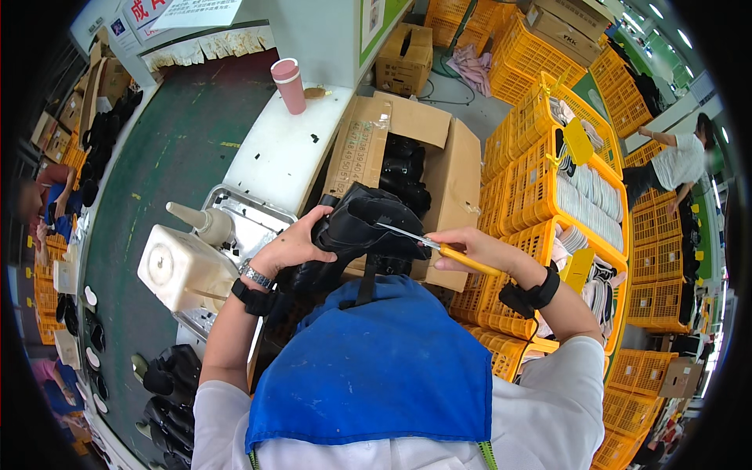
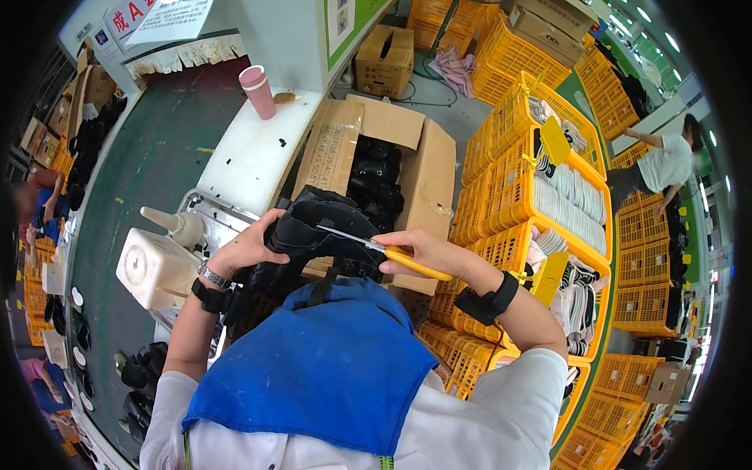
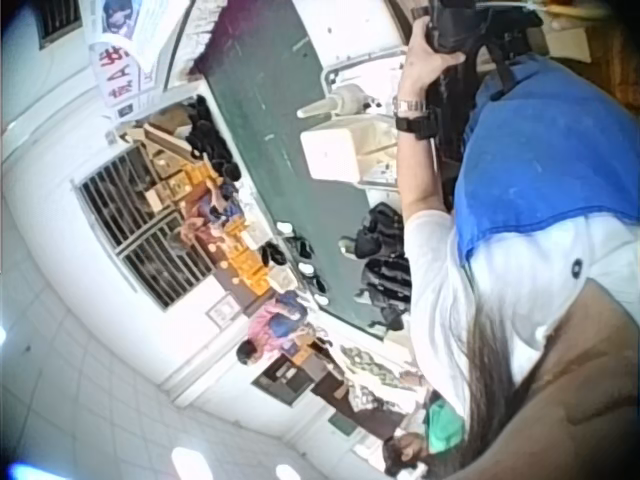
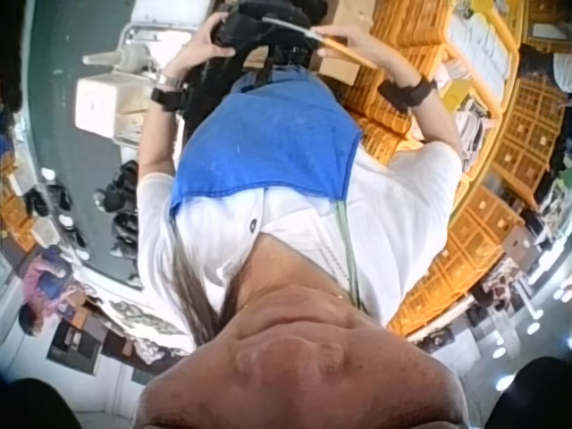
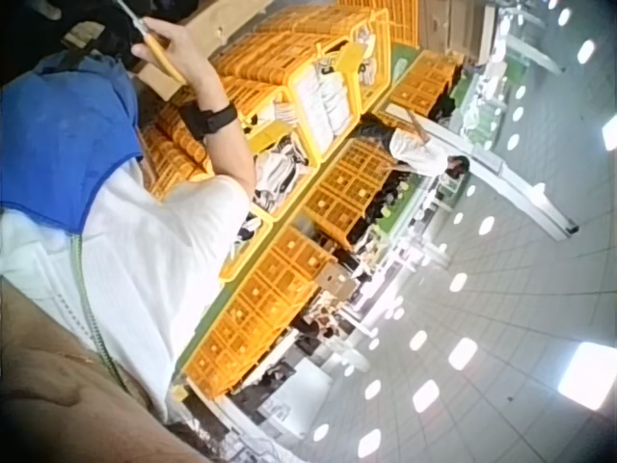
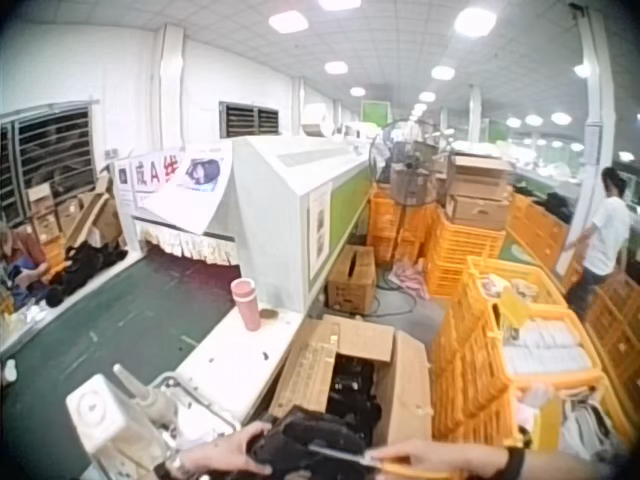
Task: The person removes boots from a box, trims the excess material from the top edges using shears, and places them onto a tray before repeating the process.
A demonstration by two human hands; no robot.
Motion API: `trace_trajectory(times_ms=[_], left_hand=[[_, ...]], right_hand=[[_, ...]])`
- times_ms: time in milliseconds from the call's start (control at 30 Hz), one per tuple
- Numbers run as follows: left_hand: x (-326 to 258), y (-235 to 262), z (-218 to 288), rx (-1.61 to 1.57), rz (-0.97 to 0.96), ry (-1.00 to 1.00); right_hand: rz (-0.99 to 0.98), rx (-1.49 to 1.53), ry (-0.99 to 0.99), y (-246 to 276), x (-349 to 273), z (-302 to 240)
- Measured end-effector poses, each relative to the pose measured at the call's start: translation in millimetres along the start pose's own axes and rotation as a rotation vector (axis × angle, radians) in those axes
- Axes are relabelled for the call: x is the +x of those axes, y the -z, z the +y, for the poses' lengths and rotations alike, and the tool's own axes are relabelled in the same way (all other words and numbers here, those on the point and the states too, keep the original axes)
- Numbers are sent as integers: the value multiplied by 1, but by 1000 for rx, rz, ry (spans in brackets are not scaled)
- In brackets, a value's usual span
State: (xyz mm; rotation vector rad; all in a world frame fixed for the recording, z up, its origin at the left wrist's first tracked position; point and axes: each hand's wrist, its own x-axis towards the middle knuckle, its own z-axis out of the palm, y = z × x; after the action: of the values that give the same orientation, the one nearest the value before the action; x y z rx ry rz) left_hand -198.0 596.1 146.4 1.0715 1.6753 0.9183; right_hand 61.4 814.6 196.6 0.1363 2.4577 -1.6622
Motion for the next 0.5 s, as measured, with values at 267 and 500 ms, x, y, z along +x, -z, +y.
trace_trajectory(times_ms=[267, 500], left_hand=[[-5, 1, 10, 40, 9, 5], [-6, 2, 12, 112, -2, -5]], right_hand=[[-74, -1, -113, 2, 1, -10], [-36, -73, -50, 2, 0, -9]])
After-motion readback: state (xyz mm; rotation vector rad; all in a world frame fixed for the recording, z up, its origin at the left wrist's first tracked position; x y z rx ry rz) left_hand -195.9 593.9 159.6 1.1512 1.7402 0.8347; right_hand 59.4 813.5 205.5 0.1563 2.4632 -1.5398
